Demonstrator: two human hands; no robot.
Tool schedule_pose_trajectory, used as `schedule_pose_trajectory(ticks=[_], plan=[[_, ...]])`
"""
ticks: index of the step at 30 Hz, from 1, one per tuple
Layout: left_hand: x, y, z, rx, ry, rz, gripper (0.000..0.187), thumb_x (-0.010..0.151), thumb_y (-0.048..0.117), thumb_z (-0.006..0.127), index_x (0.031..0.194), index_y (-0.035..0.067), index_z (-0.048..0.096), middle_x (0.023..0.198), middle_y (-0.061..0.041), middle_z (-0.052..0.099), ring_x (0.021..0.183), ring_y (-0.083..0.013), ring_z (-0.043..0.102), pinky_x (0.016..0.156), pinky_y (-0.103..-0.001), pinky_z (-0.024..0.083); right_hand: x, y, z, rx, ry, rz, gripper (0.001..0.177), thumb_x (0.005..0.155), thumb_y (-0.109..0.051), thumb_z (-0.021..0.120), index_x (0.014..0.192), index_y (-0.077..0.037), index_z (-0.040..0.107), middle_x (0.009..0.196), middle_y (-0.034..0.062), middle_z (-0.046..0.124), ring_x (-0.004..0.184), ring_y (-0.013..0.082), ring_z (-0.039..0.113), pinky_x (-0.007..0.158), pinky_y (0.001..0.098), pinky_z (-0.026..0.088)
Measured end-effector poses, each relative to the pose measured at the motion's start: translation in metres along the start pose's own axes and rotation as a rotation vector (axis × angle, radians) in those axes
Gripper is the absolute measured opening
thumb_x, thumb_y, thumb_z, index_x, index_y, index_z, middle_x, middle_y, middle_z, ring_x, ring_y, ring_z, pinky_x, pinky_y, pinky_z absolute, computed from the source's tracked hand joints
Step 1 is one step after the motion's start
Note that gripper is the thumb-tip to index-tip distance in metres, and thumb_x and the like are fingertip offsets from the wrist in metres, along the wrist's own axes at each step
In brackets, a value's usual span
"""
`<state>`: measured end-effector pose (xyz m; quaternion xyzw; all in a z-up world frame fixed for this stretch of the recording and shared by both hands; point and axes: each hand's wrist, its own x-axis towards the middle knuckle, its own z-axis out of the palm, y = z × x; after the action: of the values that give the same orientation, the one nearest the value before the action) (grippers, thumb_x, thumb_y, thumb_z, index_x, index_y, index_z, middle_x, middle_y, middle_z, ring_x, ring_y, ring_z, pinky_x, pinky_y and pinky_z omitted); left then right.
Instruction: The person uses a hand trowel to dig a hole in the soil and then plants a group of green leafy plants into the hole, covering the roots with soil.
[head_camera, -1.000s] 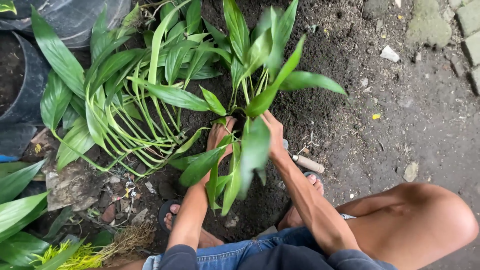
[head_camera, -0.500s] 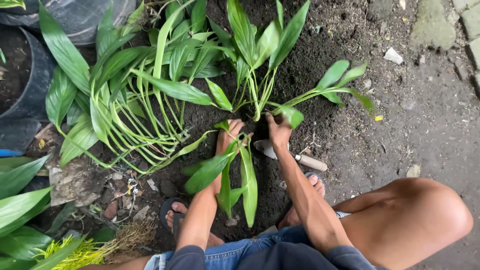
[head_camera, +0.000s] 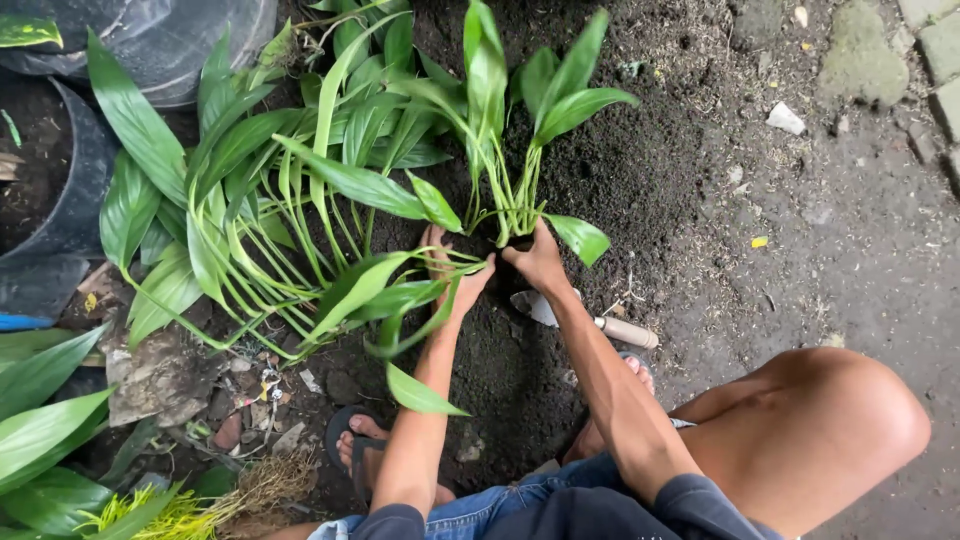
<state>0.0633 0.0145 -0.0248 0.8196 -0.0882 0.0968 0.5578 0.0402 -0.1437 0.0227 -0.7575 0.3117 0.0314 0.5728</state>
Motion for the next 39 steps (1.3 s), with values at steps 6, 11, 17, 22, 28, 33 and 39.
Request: schedule_pose_trajectory(ticks=[6, 11, 17, 22, 28, 33, 39], plan=[[0.004, 0.013, 0.006, 0.027, -0.173, -0.184, 0.086, 0.07, 0.01, 0.081, 0.145, -0.002, 0.042, 0.13, -0.037, 0.055, 0.117, -0.0563, 0.058, 0.099, -0.062, 0.051, 0.023, -0.037, 0.016, -0.044, 0.062, -0.025, 0.057, 0.065, -0.023, 0.093, 0.111, -0.007, 0.063, 0.101, 0.0161, 0.071, 0.101, 0.0331, 0.067, 0.086, 0.0478, 0.055], [-0.008, -0.013, 0.017, 0.076, -0.174, -0.213, 0.073, 0.072, 0.019, 0.081, 0.139, 0.008, 0.052, 0.127, -0.026, 0.062, 0.117, -0.0466, 0.063, 0.097, -0.056, 0.054, 0.026, -0.002, 0.016, 0.038, 0.116, -0.11, 0.038, 0.07, -0.018, 0.09, 0.096, -0.006, 0.065, 0.084, 0.0143, 0.068, 0.077, 0.0274, 0.064, 0.067, 0.0408, 0.054], [-0.004, -0.01, 0.014, 0.172, -0.19, -0.234, 0.067, 0.078, 0.018, 0.079, 0.14, 0.012, 0.054, 0.13, -0.018, 0.063, 0.123, -0.0352, 0.062, 0.104, -0.049, 0.051, 0.045, 0.039, 0.016, 0.136, 0.188, -0.197, 0.02, 0.076, -0.013, 0.086, 0.076, -0.004, 0.067, 0.06, 0.0118, 0.065, 0.045, 0.0199, 0.06, 0.041, 0.0314, 0.053], [0.008, 0.036, -0.009, 0.702, -0.214, 0.126, 0.04, 0.086, 0.016, 0.075, 0.124, 0.015, 0.061, 0.114, -0.009, 0.066, 0.118, -0.022, 0.064, 0.104, -0.041, 0.048, 0.04, 0.019, 0.014, 0.152, 0.182, -0.237, 0.023, 0.08, -0.013, 0.086, 0.072, -0.001, 0.068, 0.055, 0.0148, 0.065, 0.038, 0.0208, 0.062, 0.034, 0.0321, 0.054], [0.0, 0.015, 0.011, 1.416, -0.163, 0.669, 0.013, 0.096, 0.019, 0.07, 0.108, 0.023, 0.067, 0.105, 0.003, 0.069, 0.111, -0.0088, 0.063, 0.106, -0.034, 0.046, 0.014, -0.009, 0.014, 0.155, 0.258, -0.344, 0.026, 0.084, -0.012, 0.084, 0.077, 0.004, 0.066, 0.059, 0.0172, 0.063, 0.05, 0.0176, 0.061, 0.049, 0.0336, 0.053], [0.01, 0.024, 0.006, 0.316, 0.058, 0.133, 0.024, 0.088, 0.014, 0.077, 0.109, 0.009, 0.066, 0.106, 0.002, 0.07, 0.108, -0.0089, 0.066, 0.103, -0.031, 0.047, 0.007, -0.009, 0.01, 0.192, 0.198, -0.441, 0.022, 0.086, -0.017, 0.081, 0.087, 0.002, 0.069, 0.065, 0.0188, 0.067, 0.052, 0.0219, 0.06, 0.046, 0.0396, 0.05], [0.02, 0.034, 0.013, 0.274, 0.025, -0.113, 0.03, 0.088, 0.035, 0.083, 0.097, 0.008, 0.074, 0.095, -0.003, 0.076, 0.097, -0.0196, 0.073, 0.092, -0.035, 0.056, 0.043, 0.051, 0.004, 0.17, 0.047, -0.322, 0.031, 0.093, -0.024, 0.08, 0.105, 0.002, 0.067, 0.074, 0.0182, 0.07, 0.045, 0.0217, 0.063, 0.043, 0.0331, 0.06]])
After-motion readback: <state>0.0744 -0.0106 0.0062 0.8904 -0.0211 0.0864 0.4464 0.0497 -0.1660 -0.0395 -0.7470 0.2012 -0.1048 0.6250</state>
